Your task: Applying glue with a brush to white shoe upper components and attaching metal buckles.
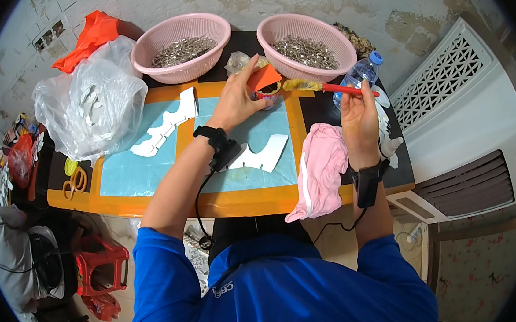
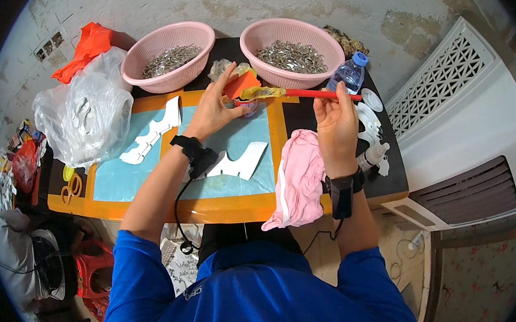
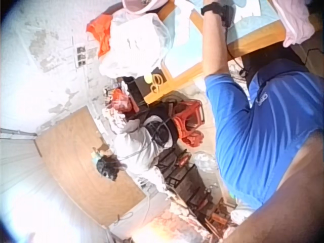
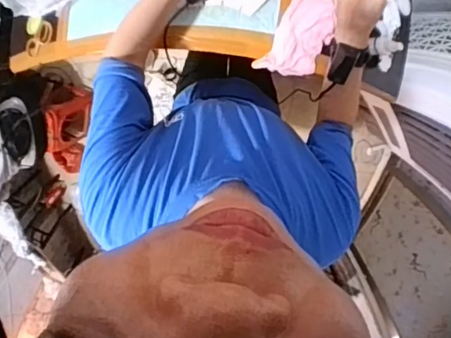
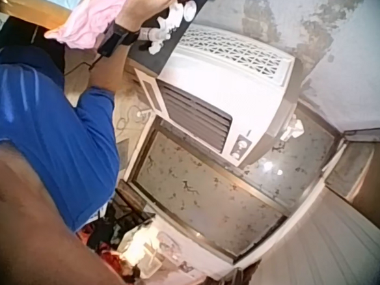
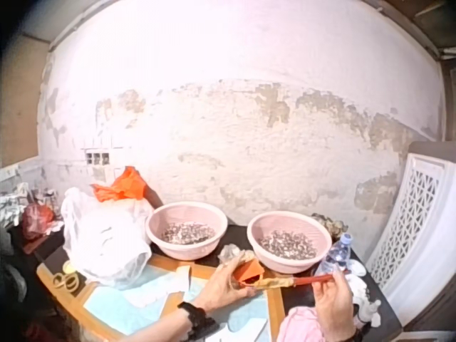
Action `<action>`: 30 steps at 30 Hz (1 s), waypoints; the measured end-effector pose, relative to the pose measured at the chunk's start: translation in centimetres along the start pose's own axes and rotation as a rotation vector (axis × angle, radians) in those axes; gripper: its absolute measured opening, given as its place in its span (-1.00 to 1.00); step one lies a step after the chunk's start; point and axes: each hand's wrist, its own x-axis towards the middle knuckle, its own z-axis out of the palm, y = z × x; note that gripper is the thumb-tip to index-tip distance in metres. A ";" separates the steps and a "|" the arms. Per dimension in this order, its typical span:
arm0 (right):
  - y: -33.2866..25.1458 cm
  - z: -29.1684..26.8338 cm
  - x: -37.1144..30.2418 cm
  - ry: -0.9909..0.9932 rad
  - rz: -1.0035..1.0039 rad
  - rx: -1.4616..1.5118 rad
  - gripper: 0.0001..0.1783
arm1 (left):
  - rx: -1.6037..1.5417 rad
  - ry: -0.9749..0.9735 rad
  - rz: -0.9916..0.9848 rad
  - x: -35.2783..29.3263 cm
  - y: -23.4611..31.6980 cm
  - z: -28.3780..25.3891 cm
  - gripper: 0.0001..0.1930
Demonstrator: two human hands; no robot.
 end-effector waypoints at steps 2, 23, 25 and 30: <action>0.1 -0.4 0.0 -0.002 0.007 0.002 -0.77 | 0.037 0.040 0.012 -0.1 -0.6 0.8 0.19; 1.5 3.7 -3.6 -0.159 -0.045 -0.434 -0.76 | 0.368 -0.122 -0.012 -12.2 4.2 -11.6 -0.69; 2.5 4.4 -4.5 -0.219 0.001 -0.488 -0.79 | 0.292 -0.062 -0.169 -16.4 4.8 -11.3 -0.70; 5.3 6.1 -7.4 -0.395 -0.015 -0.647 -0.86 | 0.167 0.056 -0.188 -21.1 3.9 -8.6 -0.53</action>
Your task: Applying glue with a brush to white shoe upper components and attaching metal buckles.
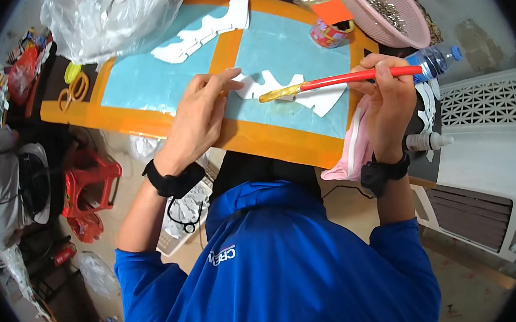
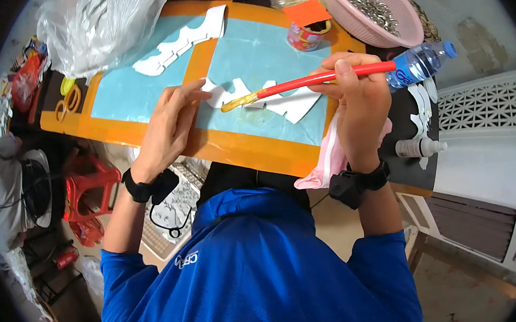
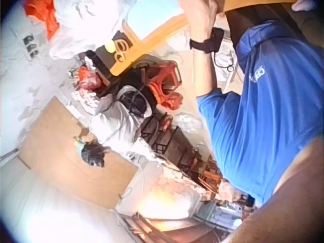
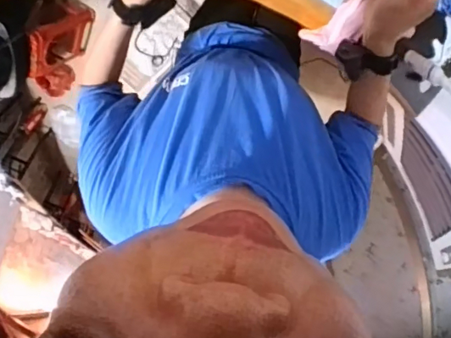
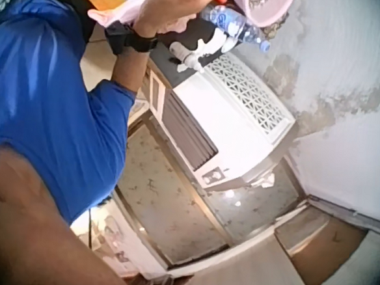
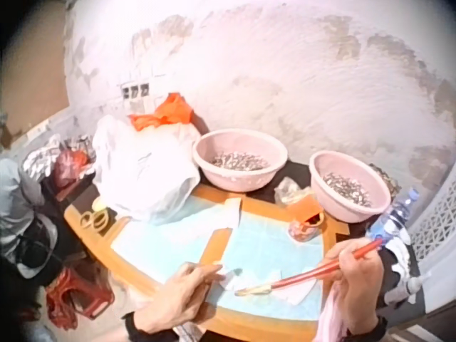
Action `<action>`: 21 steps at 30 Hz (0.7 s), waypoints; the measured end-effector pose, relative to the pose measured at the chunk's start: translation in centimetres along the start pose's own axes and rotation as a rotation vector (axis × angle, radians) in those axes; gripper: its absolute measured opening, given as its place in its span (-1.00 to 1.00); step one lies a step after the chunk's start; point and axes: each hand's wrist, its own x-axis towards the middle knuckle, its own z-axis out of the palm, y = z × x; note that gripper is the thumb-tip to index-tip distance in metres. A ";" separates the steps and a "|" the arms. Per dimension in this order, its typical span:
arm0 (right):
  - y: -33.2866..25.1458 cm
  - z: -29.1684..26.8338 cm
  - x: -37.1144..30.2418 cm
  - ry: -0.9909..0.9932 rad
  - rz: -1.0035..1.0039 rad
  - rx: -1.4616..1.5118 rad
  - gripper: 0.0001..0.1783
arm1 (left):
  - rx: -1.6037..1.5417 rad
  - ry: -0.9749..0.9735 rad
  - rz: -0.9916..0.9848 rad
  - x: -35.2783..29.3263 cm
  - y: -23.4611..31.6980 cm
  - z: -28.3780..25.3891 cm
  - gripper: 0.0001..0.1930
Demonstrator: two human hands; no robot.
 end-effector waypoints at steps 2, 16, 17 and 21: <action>0.5 0.8 -0.7 -0.064 -0.059 -0.004 -0.90 | 0.007 0.037 0.004 -0.3 -0.5 0.9 -0.49; 2.3 2.4 -0.7 -0.228 -0.319 -0.187 -0.93 | -0.019 0.140 -0.043 -0.5 -1.6 1.8 -0.40; 2.3 2.4 -0.7 -0.234 -0.317 -0.199 -0.93 | -0.020 0.141 -0.044 -0.5 -1.6 1.9 -0.39; 2.6 2.5 -0.5 -0.243 -0.310 -0.200 -0.93 | -0.021 0.143 -0.045 -0.5 -1.7 1.8 -0.39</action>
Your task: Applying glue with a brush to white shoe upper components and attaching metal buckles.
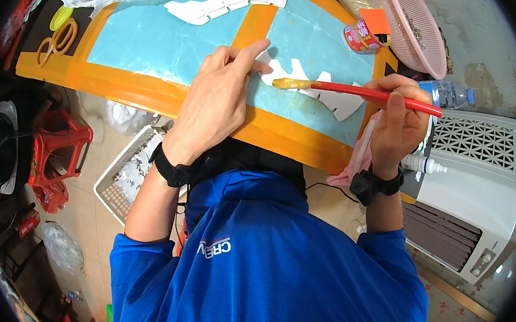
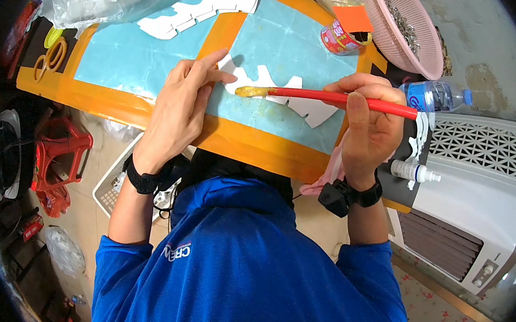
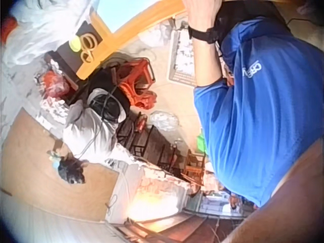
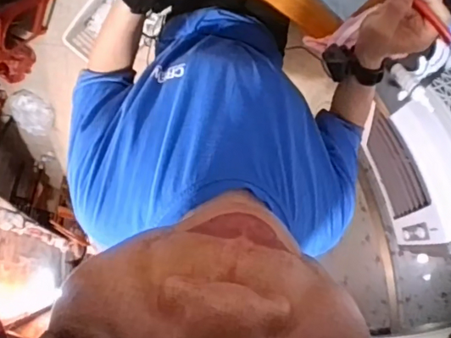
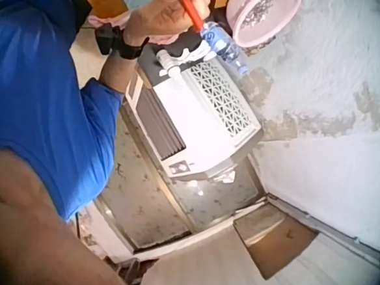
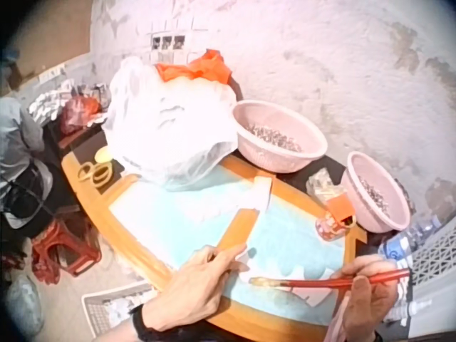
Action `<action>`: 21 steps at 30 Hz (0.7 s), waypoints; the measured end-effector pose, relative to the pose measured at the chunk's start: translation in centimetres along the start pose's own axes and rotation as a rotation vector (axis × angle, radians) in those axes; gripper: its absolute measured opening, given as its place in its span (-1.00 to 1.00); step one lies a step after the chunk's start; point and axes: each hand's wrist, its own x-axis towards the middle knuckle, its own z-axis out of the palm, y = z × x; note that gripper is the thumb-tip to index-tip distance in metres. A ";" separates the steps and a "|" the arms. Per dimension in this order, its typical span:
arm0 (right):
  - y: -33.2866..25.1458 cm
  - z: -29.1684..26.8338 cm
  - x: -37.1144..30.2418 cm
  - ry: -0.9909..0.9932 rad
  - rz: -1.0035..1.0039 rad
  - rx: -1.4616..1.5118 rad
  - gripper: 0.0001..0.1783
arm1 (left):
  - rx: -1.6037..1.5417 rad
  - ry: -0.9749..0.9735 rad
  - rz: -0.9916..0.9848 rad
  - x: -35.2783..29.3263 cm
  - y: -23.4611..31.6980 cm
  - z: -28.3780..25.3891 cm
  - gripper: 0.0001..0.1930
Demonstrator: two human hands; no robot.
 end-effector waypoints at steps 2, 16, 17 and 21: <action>0.1 0.0 0.0 -0.005 -0.001 0.007 -0.93 | 0.003 -0.006 -0.007 0.0 0.1 0.0 -0.39; 0.5 -0.2 -0.1 -0.039 -0.024 -0.016 -0.90 | -0.002 -0.009 -0.011 0.2 0.2 0.0 -0.45; 0.6 -0.2 0.0 -0.046 -0.028 -0.025 -0.92 | -0.003 -0.009 -0.012 0.2 0.2 0.0 -0.45; 0.8 -0.2 0.2 -0.054 -0.034 -0.052 -0.89 | 0.001 -0.017 -0.017 0.2 0.3 -0.1 -0.45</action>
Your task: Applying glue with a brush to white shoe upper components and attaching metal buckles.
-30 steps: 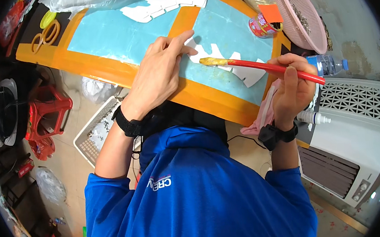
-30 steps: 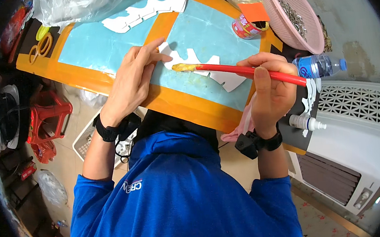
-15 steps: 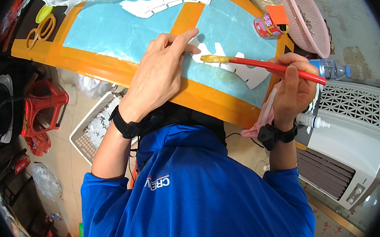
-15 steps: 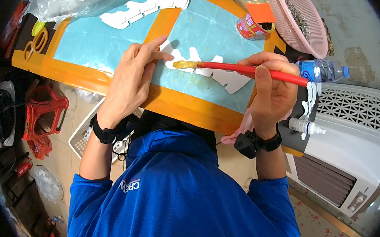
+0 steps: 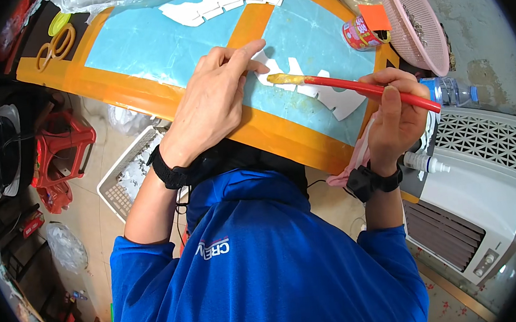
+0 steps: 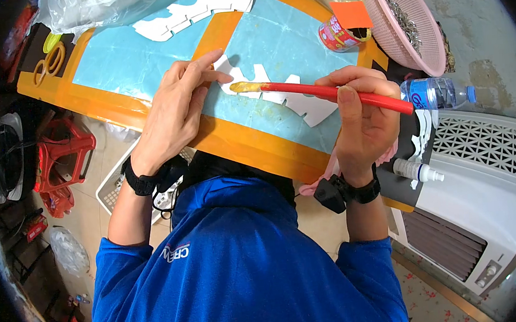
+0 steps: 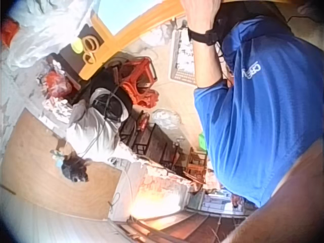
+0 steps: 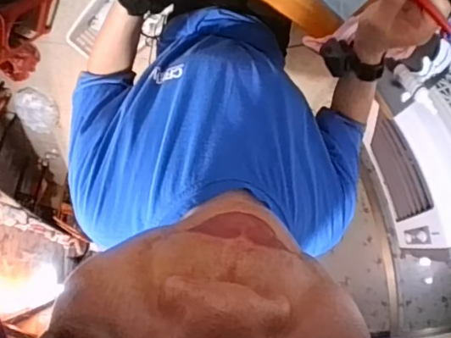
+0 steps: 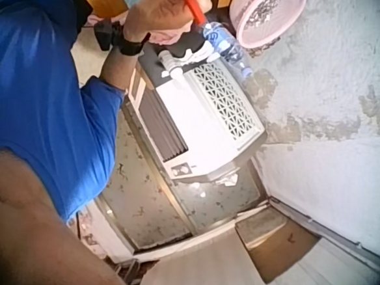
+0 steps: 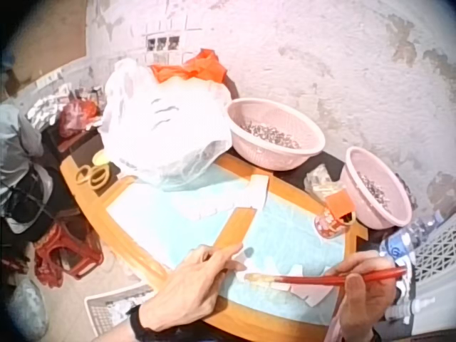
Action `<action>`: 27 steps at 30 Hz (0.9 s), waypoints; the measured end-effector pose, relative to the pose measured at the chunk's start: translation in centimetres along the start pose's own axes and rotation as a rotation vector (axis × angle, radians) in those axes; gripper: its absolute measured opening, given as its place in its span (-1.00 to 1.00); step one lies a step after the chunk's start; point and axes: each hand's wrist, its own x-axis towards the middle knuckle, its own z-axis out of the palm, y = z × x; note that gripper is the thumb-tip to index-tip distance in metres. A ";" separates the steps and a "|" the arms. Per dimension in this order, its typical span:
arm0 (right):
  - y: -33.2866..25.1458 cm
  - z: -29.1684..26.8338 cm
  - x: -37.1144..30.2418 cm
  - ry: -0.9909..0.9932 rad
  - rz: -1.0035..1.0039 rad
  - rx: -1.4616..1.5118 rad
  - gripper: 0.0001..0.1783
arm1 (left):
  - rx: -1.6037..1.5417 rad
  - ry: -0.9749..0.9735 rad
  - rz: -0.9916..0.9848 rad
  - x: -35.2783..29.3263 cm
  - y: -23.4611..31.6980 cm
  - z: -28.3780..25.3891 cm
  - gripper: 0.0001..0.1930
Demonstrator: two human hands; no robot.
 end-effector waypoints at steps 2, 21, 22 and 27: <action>0.1 -0.1 0.1 0.002 -0.002 -0.009 -0.90 | 0.000 -0.005 -0.005 0.0 0.0 -0.1 -0.45; -1.0 -1.5 -0.7 0.015 -0.052 -0.050 -0.85 | 0.027 -0.007 0.018 0.1 0.0 0.1 -0.40; -1.1 -1.6 -0.7 0.001 -0.058 -0.069 -0.86 | 0.021 -0.009 0.012 0.1 0.0 0.1 -0.42; -1.4 -1.7 -0.6 -0.011 -0.061 -0.066 -0.86 | 0.007 -0.016 -0.002 0.1 0.0 0.0 -0.46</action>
